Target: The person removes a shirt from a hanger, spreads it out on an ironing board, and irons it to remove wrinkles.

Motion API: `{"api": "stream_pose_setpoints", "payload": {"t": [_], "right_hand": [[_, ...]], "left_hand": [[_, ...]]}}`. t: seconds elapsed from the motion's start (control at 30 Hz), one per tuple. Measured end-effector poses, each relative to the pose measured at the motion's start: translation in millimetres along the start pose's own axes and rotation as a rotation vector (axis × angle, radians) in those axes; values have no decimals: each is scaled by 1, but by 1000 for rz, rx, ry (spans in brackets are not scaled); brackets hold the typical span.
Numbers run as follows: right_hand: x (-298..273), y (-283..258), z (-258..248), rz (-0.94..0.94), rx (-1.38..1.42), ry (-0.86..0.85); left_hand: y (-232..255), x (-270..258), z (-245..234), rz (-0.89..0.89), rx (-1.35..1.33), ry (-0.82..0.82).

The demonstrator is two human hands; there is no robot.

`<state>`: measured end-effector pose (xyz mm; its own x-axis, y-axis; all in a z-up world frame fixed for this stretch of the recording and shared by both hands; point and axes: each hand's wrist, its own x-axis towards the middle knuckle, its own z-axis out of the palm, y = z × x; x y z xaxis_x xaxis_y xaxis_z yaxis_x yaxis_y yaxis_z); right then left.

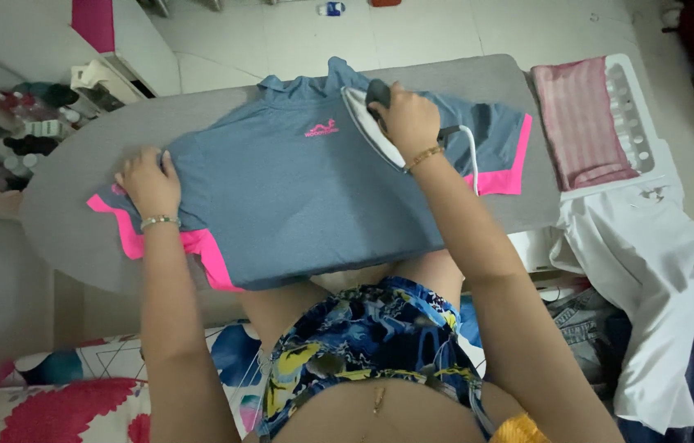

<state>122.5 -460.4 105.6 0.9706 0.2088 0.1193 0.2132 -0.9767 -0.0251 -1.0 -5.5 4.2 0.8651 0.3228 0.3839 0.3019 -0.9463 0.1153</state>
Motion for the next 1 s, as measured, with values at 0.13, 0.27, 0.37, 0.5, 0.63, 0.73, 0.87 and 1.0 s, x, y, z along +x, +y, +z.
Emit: {"api": "stream_pose_setpoints", "payload": {"t": [0.13,0.27,0.37,0.5,0.63,0.73,0.87,1.0], "right_hand": [[30,38,13,120,-26,124],[18,37,-35,23,-74,149],[-10,7,-58,-160,-2,68],[-33,-44,-45,-409,108,-45],[-41,-73,-11,-593,67,-60],[-70,-80,-12,-733,67,-154],[-125,-73,-20,-828,57,-217],[-168,-65,-23,-1022,53,-148]], "left_hand": [[2,-1,-1,-10,3,29],[3,3,-5,-2,-15,17],[3,-1,-3,-33,-15,5],[5,0,-14,37,-19,8],[6,1,-15,3,-25,0],[-5,0,2,30,-26,10],[-3,1,-3,36,-10,12],[-7,0,3,13,-14,-7]]}}
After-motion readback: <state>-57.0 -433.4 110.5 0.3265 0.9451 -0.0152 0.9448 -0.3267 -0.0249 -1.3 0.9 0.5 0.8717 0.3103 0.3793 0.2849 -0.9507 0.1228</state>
